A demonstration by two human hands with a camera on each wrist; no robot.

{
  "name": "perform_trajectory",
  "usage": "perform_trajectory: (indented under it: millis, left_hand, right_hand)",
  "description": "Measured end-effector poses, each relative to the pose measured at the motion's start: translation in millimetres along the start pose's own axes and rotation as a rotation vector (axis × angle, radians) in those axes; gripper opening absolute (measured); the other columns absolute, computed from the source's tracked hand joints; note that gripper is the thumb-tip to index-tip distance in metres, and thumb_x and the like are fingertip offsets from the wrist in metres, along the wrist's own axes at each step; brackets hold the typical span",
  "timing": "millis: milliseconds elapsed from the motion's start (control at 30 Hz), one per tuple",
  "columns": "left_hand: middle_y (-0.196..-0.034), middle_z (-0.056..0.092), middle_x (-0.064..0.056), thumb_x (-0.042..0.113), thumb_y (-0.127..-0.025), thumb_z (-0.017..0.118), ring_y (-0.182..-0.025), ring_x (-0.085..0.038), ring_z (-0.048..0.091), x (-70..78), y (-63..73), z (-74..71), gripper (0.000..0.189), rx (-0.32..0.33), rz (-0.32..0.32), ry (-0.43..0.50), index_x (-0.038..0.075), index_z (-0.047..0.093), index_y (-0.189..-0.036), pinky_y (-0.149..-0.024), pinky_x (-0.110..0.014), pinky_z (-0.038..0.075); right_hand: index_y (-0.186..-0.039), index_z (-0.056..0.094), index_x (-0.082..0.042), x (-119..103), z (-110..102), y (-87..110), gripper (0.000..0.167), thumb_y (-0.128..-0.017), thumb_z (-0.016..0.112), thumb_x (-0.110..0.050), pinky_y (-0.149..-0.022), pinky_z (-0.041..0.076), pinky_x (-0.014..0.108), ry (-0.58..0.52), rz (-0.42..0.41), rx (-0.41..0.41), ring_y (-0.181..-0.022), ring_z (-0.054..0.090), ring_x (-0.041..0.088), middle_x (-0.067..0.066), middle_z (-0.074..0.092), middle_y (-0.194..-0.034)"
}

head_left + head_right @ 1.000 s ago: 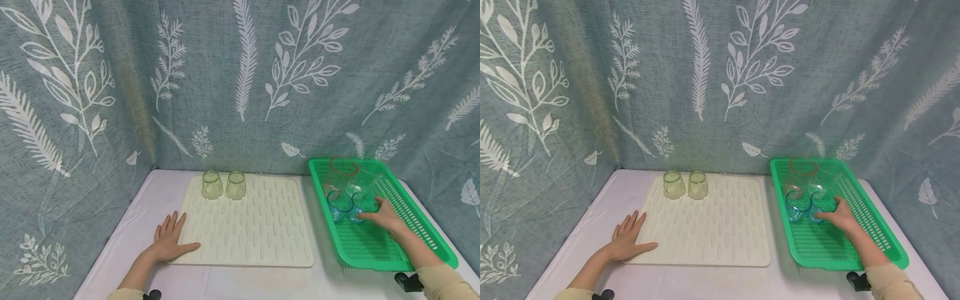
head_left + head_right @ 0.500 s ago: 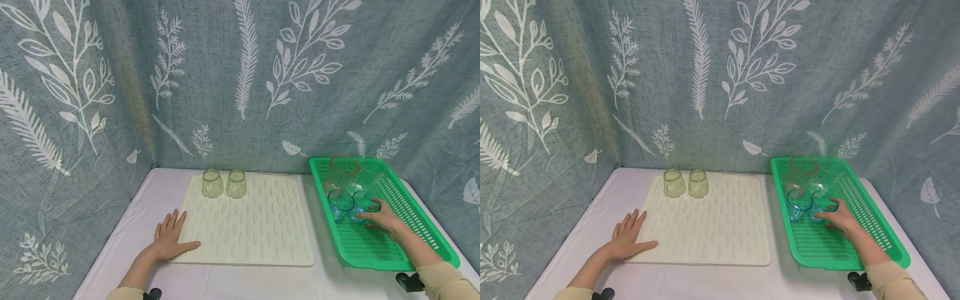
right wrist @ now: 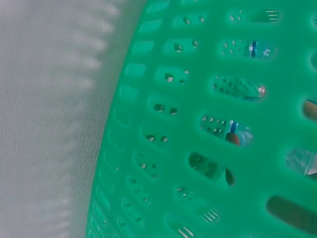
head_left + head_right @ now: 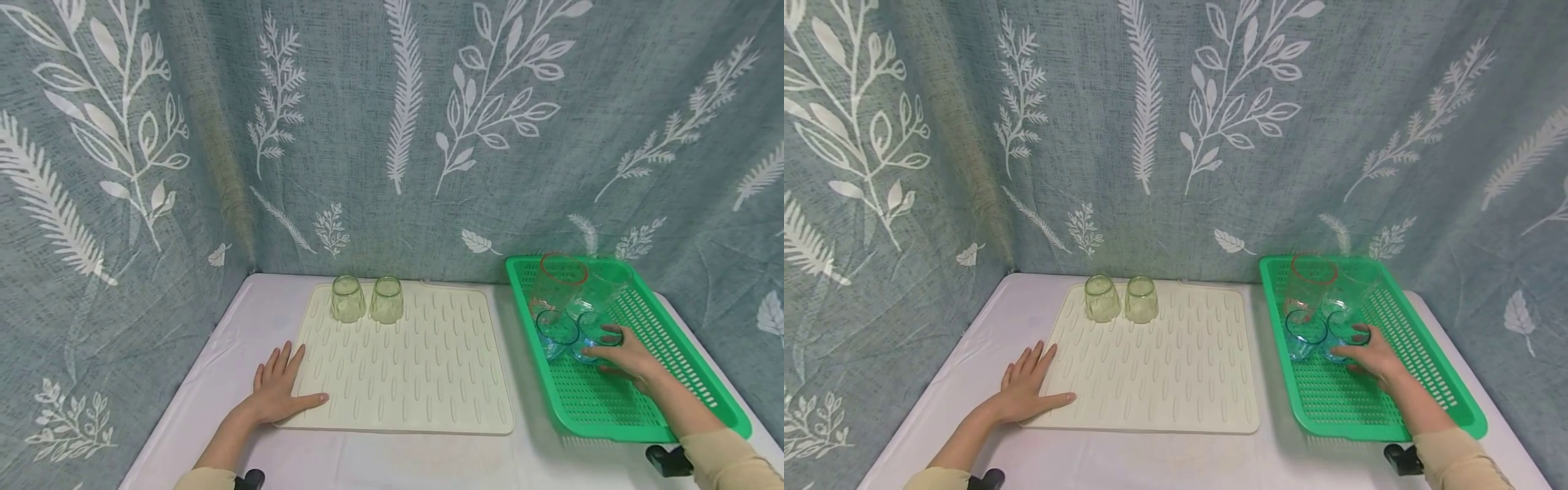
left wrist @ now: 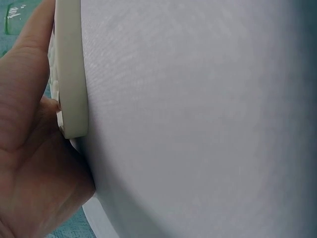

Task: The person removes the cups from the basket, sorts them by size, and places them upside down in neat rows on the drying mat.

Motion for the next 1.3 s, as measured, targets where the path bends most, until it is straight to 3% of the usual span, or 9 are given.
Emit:
perform_trajectory:
  millis: [267,833,1133,1300]
  left_hand:
    - [-0.155,-0.001,-0.036,0.057,-0.077,0.074,-0.14,-0.054,-0.007,0.4,0.4,-0.2,0.116,-0.004,-0.009,0.002,-0.008,0.013,-0.151,-0.106,-0.07,-0.006]
    - [-0.155,-0.001,-0.036,0.056,-0.077,0.074,-0.141,-0.053,-0.008,0.3,0.4,-0.7,0.115,-0.012,-0.021,0.009,-0.007,0.014,-0.152,-0.107,-0.069,-0.007]
    - [-0.155,-0.001,-0.035,0.057,-0.077,0.073,-0.141,-0.052,-0.009,-1.2,-0.3,0.0,0.115,-0.013,-0.03,0.008,-0.007,0.014,-0.152,-0.107,-0.069,-0.008]
    - [-0.155,-0.001,-0.035,0.057,-0.077,0.074,-0.141,-0.052,-0.009,-3.5,-1.2,1.1,0.115,-0.009,-0.027,0.008,-0.007,0.014,-0.152,-0.107,-0.069,-0.008]
  right_hand:
    - [-0.149,-0.005,0.012,-6,-7,10.7,0.097,-0.095,0.064,-0.029,-0.09,0.053,0.043,-0.016,-0.04,0.085,-0.128,0.032,0.054,0.041,0.008,-0.147]
    - [-0.151,0.007,0.006,-32,-14,37.1,0.093,-0.093,0.067,-0.035,-0.075,0.054,0.02,-0.054,-0.146,0.271,-0.116,0.039,0.033,0.026,0.025,-0.136]
    - [-0.155,0.009,-0.005,-60,6,55.0,0.09,-0.093,0.068,-0.035,-0.079,0.052,0.016,-0.12,-0.192,0.27,-0.106,0.041,0.008,0.009,0.028,-0.134]
    - [-0.154,0.013,-0.01,-78,21,60.8,0.085,-0.094,0.068,-0.031,-0.081,0.051,0.016,-0.171,-0.235,0.215,-0.104,0.043,0.003,0.003,0.031,-0.131]
Point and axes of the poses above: each hand's wrist, its own y-axis away from the middle knuckle, its own z-axis out of the palm, x = y × z, the point moved 7 cm from there along -y, towards the middle knuckle
